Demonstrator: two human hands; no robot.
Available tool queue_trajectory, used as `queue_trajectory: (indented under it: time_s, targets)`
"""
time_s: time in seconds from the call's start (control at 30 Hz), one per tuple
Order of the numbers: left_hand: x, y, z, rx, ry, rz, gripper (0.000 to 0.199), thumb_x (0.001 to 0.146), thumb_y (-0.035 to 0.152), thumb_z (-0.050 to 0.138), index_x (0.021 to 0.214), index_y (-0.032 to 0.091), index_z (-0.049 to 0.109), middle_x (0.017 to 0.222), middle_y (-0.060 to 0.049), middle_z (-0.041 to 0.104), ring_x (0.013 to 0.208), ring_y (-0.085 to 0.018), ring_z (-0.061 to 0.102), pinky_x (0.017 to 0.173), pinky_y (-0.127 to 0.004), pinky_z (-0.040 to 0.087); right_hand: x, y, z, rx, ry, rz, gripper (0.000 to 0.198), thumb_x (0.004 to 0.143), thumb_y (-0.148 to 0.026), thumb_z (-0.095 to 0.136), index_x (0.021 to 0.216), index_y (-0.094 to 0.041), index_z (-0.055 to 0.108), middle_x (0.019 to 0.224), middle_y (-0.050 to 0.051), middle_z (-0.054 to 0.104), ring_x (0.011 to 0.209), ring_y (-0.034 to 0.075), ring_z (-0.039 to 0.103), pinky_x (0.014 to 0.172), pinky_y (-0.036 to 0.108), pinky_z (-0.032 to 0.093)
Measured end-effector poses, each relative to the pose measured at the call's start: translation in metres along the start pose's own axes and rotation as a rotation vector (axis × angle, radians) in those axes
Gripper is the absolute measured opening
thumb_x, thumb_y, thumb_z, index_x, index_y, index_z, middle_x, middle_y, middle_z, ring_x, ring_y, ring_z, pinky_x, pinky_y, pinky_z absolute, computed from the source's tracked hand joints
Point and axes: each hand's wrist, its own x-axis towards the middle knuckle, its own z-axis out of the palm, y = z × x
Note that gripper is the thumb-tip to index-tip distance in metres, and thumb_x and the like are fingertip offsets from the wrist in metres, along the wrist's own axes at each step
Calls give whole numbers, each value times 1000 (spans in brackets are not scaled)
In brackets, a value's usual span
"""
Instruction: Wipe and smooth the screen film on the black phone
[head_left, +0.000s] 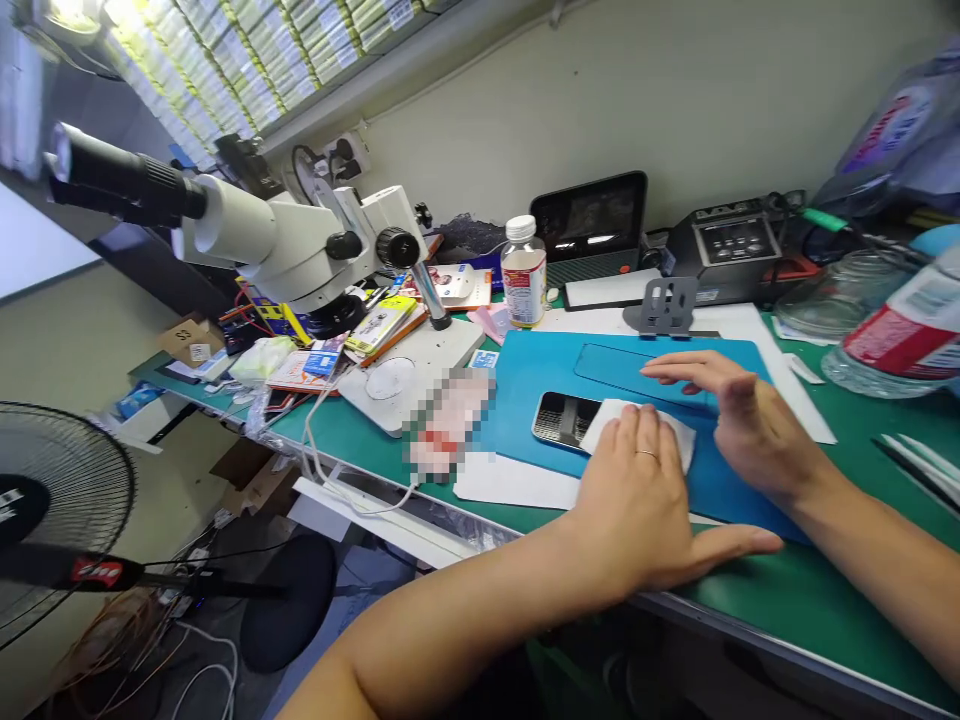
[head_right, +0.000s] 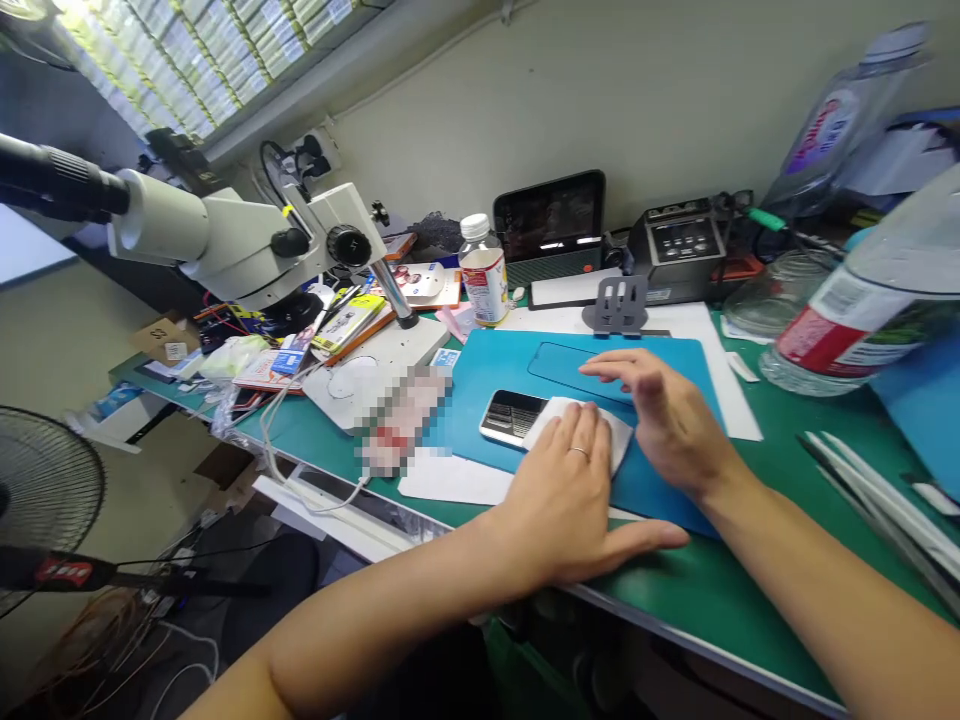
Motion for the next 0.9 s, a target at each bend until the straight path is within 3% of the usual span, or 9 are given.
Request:
queue_trajectory:
  time_s: [0.17, 0.27, 0.57, 0.8, 0.9]
  targets:
    - [-29, -8, 11, -51, 0, 11, 107, 91, 82, 24, 153, -4, 28, 162, -26, 23, 151, -38, 21, 123, -48, 25, -5, -5, -5, -19, -26, -90, 85, 88, -81, 13, 105, -25, 76, 116, 11, 68, 115, 30, 61, 108, 48, 43]
    - [-44, -14, 13, -39, -16, 20, 106, 91, 82, 25, 153, -4, 29, 162, -27, 21, 152, -38, 19, 123, -50, 25, -6, -8, -8, 0, 5, -78, 85, 89, -79, 12, 105, -26, 76, 116, 10, 68, 116, 28, 61, 106, 46, 44]
    - [13, -7, 4, -110, -59, 93, 100, 95, 77, 29, 152, -5, 30, 160, -27, 27, 152, -35, 18, 124, -46, 20, -7, -2, -7, 4, 25, -60, 86, 90, -78, 11, 103, -25, 77, 115, 11, 68, 113, 27, 61, 101, 47, 47]
    - [-44, -27, -2, -139, -80, 99, 84, 99, 69, 33, 156, 7, 28, 165, -17, 20, 153, -31, 15, 124, -47, 24, -8, -4, -8, 12, -1, -57, 82, 91, -77, 13, 105, -26, 76, 117, 10, 68, 113, 27, 60, 100, 46, 47]
    - [-49, -43, -11, -142, -117, 107, 73, 102, 61, 36, 156, 12, 32, 164, -13, 24, 153, -27, 19, 124, -44, 26, -9, -4, -8, 3, -5, -63, 81, 92, -76, 13, 105, -26, 76, 118, 10, 67, 114, 27, 60, 100, 46, 46]
